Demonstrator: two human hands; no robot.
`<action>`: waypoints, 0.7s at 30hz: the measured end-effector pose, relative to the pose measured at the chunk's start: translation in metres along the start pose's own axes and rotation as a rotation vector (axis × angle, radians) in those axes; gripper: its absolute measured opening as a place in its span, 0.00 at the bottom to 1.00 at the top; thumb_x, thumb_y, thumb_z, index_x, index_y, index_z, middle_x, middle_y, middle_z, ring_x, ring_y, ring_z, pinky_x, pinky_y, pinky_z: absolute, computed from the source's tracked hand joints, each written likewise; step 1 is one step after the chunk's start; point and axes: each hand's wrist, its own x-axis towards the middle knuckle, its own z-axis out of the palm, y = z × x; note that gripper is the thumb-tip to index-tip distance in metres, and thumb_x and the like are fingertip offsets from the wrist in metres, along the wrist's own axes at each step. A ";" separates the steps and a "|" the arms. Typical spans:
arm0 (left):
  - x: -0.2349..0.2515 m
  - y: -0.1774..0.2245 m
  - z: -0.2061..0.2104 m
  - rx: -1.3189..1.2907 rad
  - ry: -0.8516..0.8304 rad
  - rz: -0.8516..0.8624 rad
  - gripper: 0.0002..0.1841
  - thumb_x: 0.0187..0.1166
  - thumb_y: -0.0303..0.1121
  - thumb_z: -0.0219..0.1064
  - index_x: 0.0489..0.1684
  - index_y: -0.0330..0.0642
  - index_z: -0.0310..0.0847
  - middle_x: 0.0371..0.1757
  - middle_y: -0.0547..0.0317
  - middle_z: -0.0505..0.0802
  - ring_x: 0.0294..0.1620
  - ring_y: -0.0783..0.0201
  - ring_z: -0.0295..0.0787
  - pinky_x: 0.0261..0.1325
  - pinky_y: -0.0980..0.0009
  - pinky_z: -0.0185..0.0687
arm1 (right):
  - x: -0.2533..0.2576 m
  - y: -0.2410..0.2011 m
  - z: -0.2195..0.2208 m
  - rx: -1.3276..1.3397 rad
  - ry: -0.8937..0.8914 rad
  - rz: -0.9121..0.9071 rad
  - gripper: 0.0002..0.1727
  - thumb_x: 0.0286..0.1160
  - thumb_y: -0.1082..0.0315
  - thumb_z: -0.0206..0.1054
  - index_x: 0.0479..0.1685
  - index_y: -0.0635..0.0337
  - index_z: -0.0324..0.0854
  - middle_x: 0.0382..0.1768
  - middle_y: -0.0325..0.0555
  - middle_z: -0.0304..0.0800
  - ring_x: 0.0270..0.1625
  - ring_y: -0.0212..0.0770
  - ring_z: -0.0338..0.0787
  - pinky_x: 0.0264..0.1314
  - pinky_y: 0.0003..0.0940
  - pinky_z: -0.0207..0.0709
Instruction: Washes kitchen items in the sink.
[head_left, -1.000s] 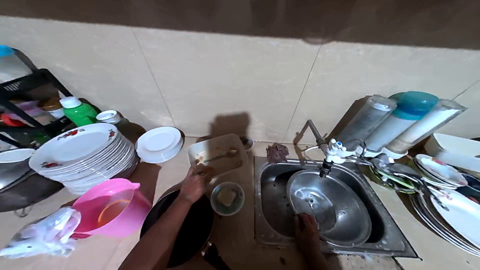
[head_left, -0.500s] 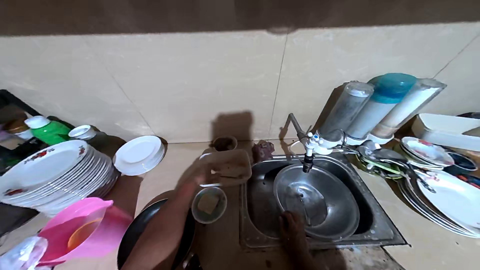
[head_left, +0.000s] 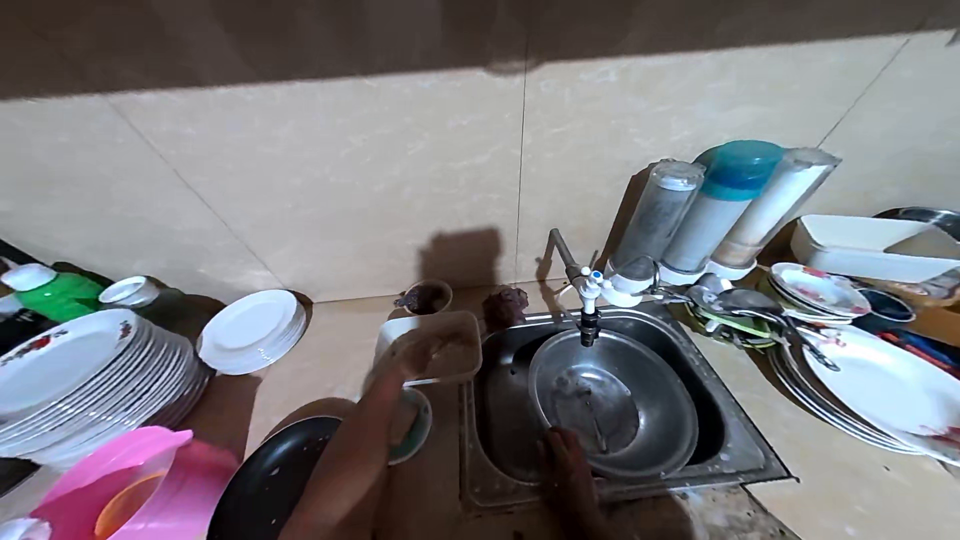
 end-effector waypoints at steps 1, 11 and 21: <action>0.003 -0.009 0.002 -0.127 0.064 0.023 0.18 0.88 0.33 0.58 0.67 0.26 0.77 0.60 0.32 0.88 0.59 0.42 0.87 0.68 0.45 0.80 | 0.001 -0.002 -0.002 0.001 -0.044 0.023 0.17 0.80 0.62 0.66 0.52 0.68 0.89 0.59 0.64 0.89 0.66 0.65 0.87 0.71 0.59 0.78; -0.106 0.087 0.108 -0.404 0.036 0.182 0.20 0.91 0.36 0.56 0.71 0.31 0.78 0.63 0.37 0.90 0.64 0.50 0.89 0.73 0.53 0.81 | 0.010 -0.032 0.007 0.849 -0.223 0.178 0.28 0.93 0.61 0.42 0.74 0.78 0.70 0.61 0.63 0.87 0.62 0.46 0.89 0.70 0.40 0.82; -0.117 0.016 0.119 0.155 0.640 -0.140 0.31 0.78 0.58 0.67 0.76 0.50 0.82 0.86 0.37 0.73 0.89 0.29 0.58 0.86 0.31 0.51 | 0.027 -0.041 0.015 1.103 -0.269 0.773 0.19 0.97 0.60 0.40 0.61 0.66 0.70 0.23 0.38 0.71 0.16 0.30 0.72 0.20 0.27 0.74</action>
